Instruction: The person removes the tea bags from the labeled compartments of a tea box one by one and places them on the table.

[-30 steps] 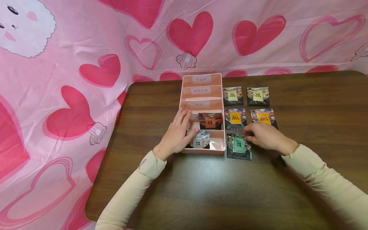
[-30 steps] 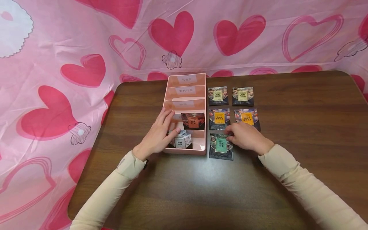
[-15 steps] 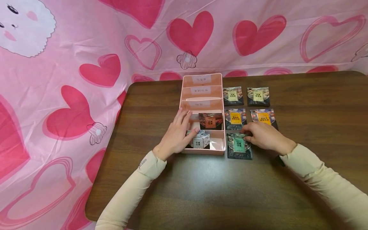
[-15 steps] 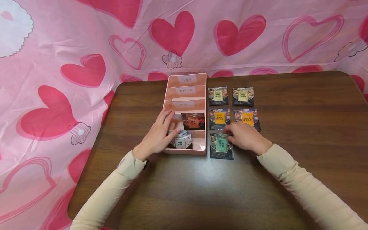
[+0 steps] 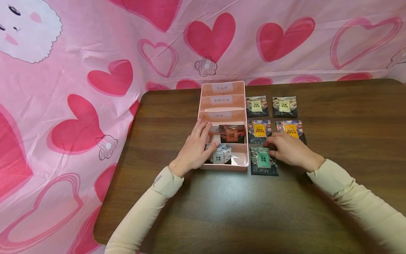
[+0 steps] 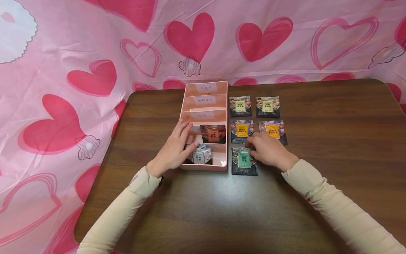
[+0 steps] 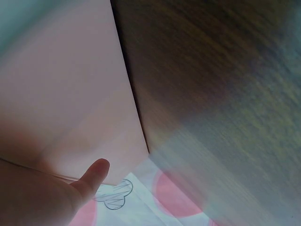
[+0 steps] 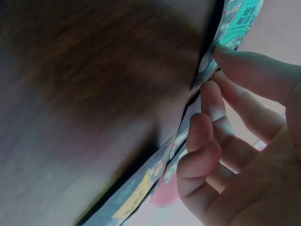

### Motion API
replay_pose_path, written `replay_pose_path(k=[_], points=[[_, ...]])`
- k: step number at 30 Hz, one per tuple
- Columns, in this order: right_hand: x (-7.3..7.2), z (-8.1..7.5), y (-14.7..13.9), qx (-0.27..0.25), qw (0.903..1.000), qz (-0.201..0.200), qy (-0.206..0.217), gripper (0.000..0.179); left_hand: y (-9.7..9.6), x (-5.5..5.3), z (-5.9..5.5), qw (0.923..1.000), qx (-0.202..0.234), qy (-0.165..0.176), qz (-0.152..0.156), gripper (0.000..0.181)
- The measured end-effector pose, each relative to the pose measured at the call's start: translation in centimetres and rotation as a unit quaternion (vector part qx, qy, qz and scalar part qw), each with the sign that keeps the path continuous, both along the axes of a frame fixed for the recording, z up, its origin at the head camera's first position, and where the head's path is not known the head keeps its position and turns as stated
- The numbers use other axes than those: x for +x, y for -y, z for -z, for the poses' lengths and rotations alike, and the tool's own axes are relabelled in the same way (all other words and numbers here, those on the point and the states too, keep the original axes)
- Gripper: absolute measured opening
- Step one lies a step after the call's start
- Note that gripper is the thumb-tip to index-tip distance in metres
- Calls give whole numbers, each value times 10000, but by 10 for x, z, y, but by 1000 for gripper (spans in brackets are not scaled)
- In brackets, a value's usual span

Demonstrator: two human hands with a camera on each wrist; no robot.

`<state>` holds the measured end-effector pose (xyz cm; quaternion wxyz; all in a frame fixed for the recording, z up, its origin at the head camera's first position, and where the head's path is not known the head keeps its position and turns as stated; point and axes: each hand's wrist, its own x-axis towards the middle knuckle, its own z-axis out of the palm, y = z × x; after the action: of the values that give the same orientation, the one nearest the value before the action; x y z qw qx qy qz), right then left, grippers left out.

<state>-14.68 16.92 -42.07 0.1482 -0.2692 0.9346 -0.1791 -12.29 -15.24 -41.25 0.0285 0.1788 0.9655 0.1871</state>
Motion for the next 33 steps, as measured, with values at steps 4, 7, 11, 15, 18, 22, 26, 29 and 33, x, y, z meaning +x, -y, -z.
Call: replay_pose_path(k=[4, 7, 11, 15, 18, 22, 26, 29, 33], points=[[0, 0, 0, -18, 10000, -13, -30, 20, 0, 0, 0, 10000, -11, 19, -1, 75], [0, 0, 1, -21, 10000, -23, -56, 19, 0, 0, 0, 10000, -13, 23, 3, 76], [0, -2, 2, -5, 9999, -43, -98, 18, 0, 0, 0, 10000, -35, 22, -15, 76], [-2, -7, 4, -55, 9999, -31, -130, 17, 0, 1, 0, 10000, -40, 24, -26, 76], [-5, -10, 7, -137, 9997, -25, -215, 17, 0, 1, 0, 10000, -27, 28, -25, 76], [-8, -15, 11, -317, 9981, -38, -521, 15, 1, 1, 0, 10000, -38, 42, -23, 77], [-9, -19, 19, -551, 9942, 114, -921, 12, 1, 1, 0, 10000, -23, 39, -10, 77], [-10, -23, 25, -779, 9902, 303, -1121, 9, 0, 1, 0, 10000, 1, 27, 1, 77], [-11, -27, 34, -1015, 9849, 462, -1322, 9, 1, 1, 1, 10000, 2, 15, 0, 77]])
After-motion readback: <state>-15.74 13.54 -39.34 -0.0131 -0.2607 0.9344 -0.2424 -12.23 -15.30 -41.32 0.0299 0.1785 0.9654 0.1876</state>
